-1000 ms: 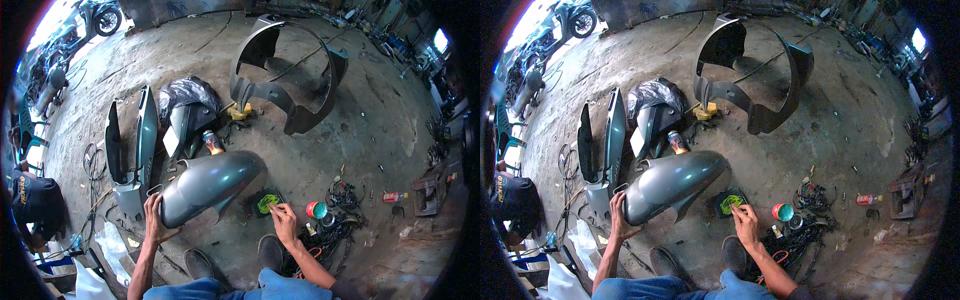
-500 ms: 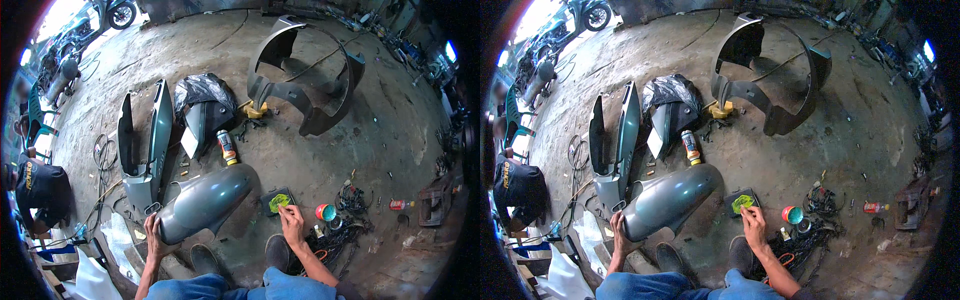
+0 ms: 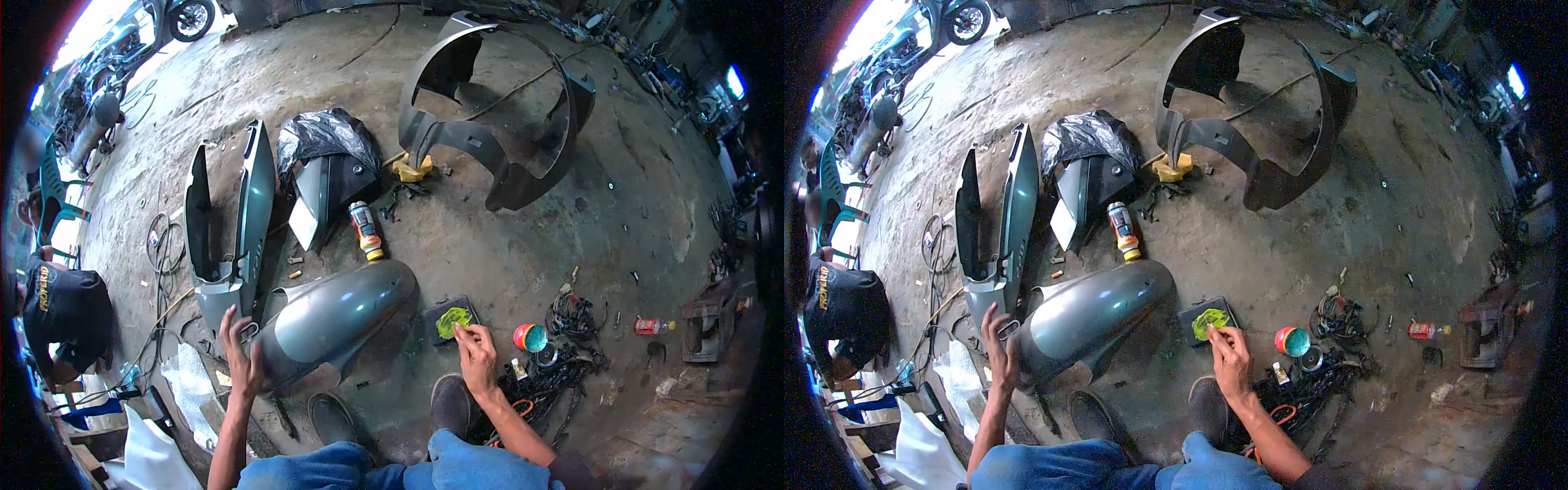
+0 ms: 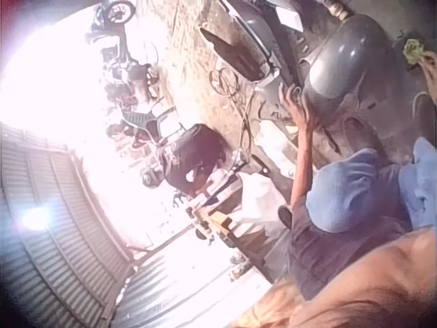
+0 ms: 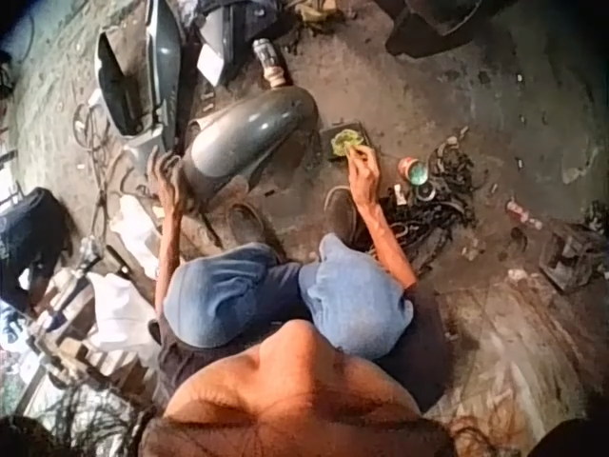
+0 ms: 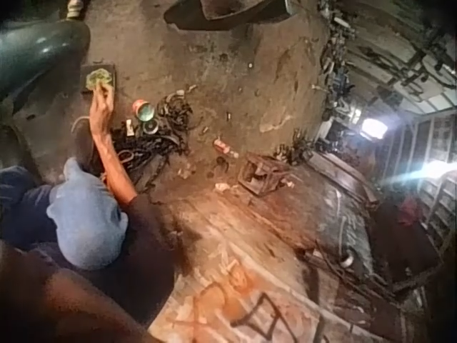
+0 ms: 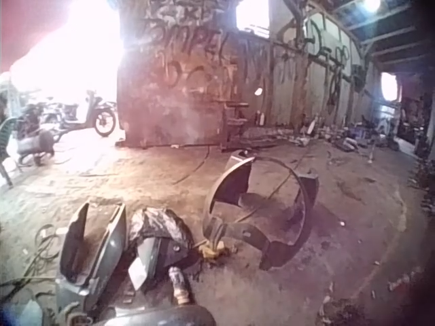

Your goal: Apply filler and sand down the fairing of a motorcycle as part of a repair process.

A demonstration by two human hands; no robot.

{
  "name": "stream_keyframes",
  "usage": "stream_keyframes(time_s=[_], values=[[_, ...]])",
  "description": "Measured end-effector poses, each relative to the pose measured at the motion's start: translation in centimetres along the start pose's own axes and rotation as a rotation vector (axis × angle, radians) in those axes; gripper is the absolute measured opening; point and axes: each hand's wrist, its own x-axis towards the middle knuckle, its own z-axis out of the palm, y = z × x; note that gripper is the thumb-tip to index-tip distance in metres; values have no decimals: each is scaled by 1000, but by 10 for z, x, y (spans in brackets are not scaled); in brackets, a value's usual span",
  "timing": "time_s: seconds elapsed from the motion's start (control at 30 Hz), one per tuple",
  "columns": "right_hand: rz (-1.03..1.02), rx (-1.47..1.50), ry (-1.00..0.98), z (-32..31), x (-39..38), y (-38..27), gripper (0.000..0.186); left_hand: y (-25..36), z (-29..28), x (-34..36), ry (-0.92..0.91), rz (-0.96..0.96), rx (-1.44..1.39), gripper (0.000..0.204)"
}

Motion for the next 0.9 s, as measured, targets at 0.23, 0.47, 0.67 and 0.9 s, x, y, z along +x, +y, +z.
stream_keyframes(time_s=[0.23, 0.47, 0.67, 0.9], values=[[-59, 36, 44, 6, -2, 10, 38, 73, 56, 86, -56, -279, 31, 73], [-50, 73, -18, 12, -3, 14, 37, 148, 96, 68, -486, 378, 315, 69], [33, 92, 1, 16, -5, 10, 40, 150, 148, 104, -529, 506, 419, 72], [-12, 64, 48, 13, -6, 14, 36, 150, 153, 107, -557, 559, 361, 63]])
